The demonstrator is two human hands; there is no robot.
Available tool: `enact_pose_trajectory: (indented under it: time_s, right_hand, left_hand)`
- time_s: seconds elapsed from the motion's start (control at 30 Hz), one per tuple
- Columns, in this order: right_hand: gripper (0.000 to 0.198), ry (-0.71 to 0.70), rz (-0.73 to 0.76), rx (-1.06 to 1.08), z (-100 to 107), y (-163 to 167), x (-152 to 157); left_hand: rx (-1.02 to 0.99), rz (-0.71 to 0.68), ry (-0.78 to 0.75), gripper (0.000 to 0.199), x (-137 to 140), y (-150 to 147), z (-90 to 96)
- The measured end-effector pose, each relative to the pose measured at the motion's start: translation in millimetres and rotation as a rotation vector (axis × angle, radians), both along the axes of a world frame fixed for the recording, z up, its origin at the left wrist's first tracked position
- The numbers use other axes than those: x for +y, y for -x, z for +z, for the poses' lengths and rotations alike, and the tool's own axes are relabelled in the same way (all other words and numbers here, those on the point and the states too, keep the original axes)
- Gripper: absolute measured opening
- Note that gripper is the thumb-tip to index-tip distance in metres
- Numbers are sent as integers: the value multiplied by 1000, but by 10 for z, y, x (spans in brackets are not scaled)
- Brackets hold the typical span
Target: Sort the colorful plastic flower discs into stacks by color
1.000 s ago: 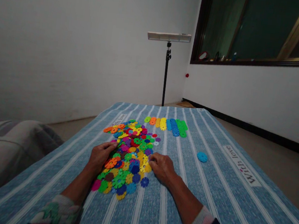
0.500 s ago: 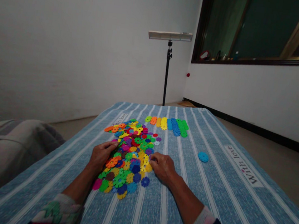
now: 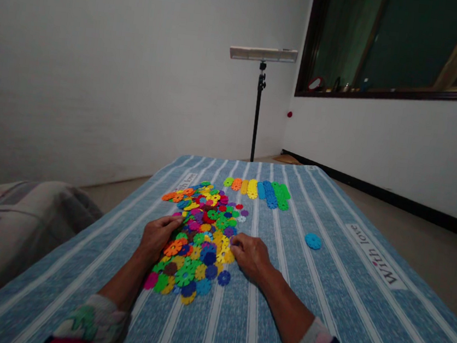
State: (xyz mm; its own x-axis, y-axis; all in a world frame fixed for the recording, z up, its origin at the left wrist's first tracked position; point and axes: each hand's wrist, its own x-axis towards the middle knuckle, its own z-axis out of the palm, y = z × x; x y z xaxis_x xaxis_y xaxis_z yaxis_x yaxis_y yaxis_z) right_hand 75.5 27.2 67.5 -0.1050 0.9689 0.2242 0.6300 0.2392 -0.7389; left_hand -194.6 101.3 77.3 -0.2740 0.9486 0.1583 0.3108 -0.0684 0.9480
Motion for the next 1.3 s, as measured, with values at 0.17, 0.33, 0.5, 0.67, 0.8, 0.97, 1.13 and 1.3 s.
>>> enact_pose_trajectory:
  time_s: [0.17,0.33,0.5,0.67,0.8,0.97,1.13,1.3]
  right_hand:
    - [24,9,-10,-11,49,9,-23]
    - [23,13,-6,-5,42,6,-25]
    - [23,2,-5,-6,6,2,-6]
    - [23,11,1,-14,31,10,-18]
    - [24,14,-2,-23,30,7,-20]
    - [25,5,5,-24,25,-1,-24]
    - [25,31,-4,-17,30,1,-29]
    - [24,14,-2,-2,7,-7,-28]
  left_hand:
    - [6,6,3,34,-23,-13,33]
    - [-21,5,19,36,-27,-20,30]
    - [8,8,7,35,-39,-19,42]
    - [38,3,11,34,-30,-7,47]
    - [48,9,9,33,-26,-2,47]
    - [24,-1,16,35,-19,-11,23]
    - [3,-12,3,35,-5,-11,-11]
    - [6,0,2,34,-11,-8,-17]
